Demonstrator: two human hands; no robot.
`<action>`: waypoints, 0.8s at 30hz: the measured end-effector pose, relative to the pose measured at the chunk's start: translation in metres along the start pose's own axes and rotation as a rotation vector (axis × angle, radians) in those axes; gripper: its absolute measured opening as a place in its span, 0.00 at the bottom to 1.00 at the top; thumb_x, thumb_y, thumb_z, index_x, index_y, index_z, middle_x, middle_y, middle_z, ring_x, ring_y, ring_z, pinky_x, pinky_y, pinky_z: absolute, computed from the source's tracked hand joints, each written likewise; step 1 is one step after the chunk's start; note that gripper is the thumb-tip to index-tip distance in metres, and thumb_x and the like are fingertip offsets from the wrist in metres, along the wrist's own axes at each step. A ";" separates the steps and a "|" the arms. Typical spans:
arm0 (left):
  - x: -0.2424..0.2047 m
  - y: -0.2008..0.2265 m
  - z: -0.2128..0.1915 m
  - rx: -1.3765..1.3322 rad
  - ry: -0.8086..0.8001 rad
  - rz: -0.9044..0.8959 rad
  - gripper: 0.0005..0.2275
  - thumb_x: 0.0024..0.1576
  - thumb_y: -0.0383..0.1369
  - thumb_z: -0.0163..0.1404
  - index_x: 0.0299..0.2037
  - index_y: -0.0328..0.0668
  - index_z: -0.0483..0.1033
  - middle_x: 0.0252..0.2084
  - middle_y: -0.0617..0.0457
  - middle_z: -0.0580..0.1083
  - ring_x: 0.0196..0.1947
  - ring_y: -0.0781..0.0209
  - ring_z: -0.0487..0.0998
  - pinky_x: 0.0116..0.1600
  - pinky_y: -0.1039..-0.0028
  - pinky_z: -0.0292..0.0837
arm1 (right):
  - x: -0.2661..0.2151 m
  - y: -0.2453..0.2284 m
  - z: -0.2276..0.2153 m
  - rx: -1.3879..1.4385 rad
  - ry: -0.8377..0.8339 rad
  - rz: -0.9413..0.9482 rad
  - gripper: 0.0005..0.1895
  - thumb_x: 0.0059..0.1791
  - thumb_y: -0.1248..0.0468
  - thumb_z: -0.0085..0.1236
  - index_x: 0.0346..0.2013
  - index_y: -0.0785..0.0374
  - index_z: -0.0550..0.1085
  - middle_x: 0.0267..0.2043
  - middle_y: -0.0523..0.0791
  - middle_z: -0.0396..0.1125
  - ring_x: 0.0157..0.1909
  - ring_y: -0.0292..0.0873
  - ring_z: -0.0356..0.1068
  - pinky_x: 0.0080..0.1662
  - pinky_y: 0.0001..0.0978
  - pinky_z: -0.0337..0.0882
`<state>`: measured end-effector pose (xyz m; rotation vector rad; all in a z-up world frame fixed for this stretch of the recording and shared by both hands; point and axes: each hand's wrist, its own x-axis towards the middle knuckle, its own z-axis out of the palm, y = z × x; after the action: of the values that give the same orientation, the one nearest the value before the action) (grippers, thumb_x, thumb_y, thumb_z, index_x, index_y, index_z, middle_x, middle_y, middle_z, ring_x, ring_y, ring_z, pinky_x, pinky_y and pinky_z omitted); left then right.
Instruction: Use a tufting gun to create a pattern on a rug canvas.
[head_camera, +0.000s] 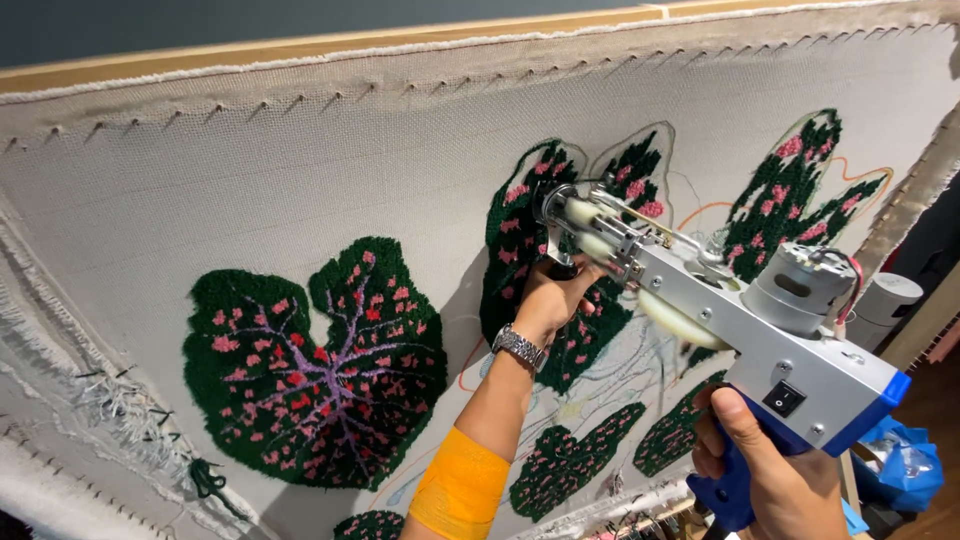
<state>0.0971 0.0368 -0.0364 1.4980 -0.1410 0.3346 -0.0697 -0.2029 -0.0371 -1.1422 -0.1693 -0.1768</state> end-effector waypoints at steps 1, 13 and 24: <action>-0.001 0.006 0.001 0.001 0.001 0.000 0.14 0.57 0.38 0.57 0.46 0.36 0.83 0.30 0.55 0.78 0.16 0.69 0.72 0.23 0.75 0.67 | 0.000 -0.002 0.001 0.001 0.000 0.001 0.15 0.52 0.68 0.62 0.50 0.72 0.70 0.36 0.52 0.68 0.29 0.42 0.64 0.25 0.37 0.64; -0.017 -0.007 0.007 -0.085 -0.274 -0.010 0.10 0.64 0.32 0.56 0.43 0.30 0.74 0.34 0.55 0.72 0.27 0.67 0.82 0.25 0.79 0.59 | -0.012 -0.008 -0.049 0.039 -0.065 -0.021 0.23 0.52 0.65 0.60 0.58 0.76 0.69 0.39 0.52 0.70 0.31 0.41 0.62 0.28 0.35 0.62; -0.047 0.028 0.037 -0.079 -0.356 0.048 0.09 0.62 0.31 0.53 0.46 0.32 0.78 0.40 0.49 0.82 0.23 0.68 0.74 0.28 0.78 0.71 | -0.001 0.037 -0.156 0.121 -0.146 0.140 0.34 0.56 0.51 0.53 0.63 0.80 0.66 0.28 0.50 0.58 0.26 0.42 0.55 0.31 0.36 0.58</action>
<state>0.0477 -0.0046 -0.0207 1.4668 -0.4686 0.0967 -0.0554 -0.3306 -0.1332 -1.0423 -0.2253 0.0412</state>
